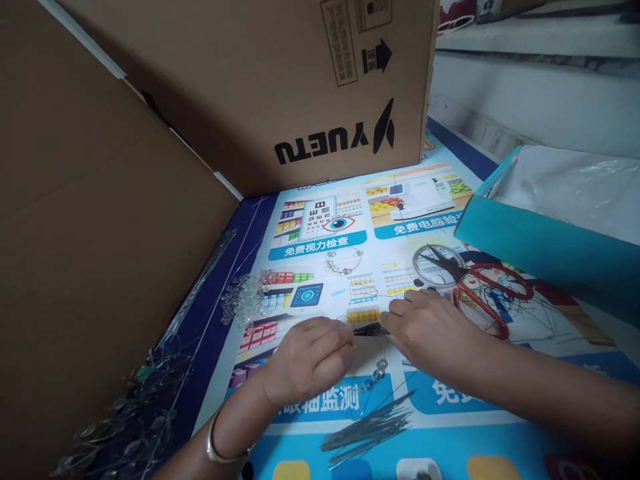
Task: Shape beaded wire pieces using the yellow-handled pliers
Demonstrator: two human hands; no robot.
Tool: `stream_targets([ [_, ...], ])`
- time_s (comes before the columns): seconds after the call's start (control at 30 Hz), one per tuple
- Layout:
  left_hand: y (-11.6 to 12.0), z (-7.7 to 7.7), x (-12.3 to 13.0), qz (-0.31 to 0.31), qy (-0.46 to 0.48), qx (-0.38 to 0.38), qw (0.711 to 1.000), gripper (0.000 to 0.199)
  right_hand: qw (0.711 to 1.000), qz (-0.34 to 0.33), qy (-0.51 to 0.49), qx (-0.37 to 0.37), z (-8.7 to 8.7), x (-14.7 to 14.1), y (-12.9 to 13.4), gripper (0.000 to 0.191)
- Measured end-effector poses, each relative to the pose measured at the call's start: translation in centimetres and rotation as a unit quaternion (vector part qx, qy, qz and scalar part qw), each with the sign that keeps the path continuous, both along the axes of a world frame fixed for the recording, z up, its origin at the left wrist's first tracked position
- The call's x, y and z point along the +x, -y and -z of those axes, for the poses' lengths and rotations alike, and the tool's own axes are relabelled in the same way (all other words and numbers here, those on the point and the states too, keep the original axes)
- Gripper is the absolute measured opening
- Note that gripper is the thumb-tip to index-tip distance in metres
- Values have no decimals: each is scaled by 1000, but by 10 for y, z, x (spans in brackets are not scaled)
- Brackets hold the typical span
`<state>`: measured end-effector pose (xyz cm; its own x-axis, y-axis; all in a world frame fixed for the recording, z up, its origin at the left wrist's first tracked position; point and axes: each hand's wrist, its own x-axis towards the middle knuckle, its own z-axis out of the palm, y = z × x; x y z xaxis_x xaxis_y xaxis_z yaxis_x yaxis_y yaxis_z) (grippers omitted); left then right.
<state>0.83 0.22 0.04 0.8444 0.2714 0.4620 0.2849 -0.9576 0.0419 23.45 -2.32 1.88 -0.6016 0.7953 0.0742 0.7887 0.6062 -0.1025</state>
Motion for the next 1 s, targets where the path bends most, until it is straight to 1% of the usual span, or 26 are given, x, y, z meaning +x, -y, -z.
stream_targets([
  [0.1, 0, 5, 3, -46, 65, -81, 994, 15, 1000, 9, -1, 9, 2, 1, -2, 10],
  [0.17, 0, 8, 5, -86, 92, -145, 981, 14, 1000, 20, 0, 21, 4, 1, -3, 11],
  [0.23, -1, 9, 6, -125, 111, -191, 967, 12, 999, 30, 1, 29, 6, 2, -5, 12],
  [0.37, -1, 8, 7, -198, 151, -247, 937, 7, 999, 42, -11, 15, 6, 3, -7, 12],
  [0.43, -2, 6, 7, -233, 165, -266, 921, 5, 998, 55, -39, -6, 6, 3, -8, 12],
  [0.5, -3, 5, 8, -260, 179, -290, 904, 5, 993, 83, -84, -32, 7, 4, -10, 13],
  [0.6, -4, 6, 9, -286, 201, -333, 876, 6, 978, 109, -158, -78, 11, 4, -13, 13],
  [0.73, -7, 9, 9, -308, 241, -389, 834, 11, 962, 78, -228, -128, 19, 6, -17, 17],
  [0.83, -9, 11, 9, -314, 275, -430, 800, 15, 958, 62, -250, -129, 22, 6, -17, 19],
  [1.0, -13, 11, 10, -302, 313, -481, 761, 15, 956, 49, -265, -119, 23, 4, -17, 13],
])
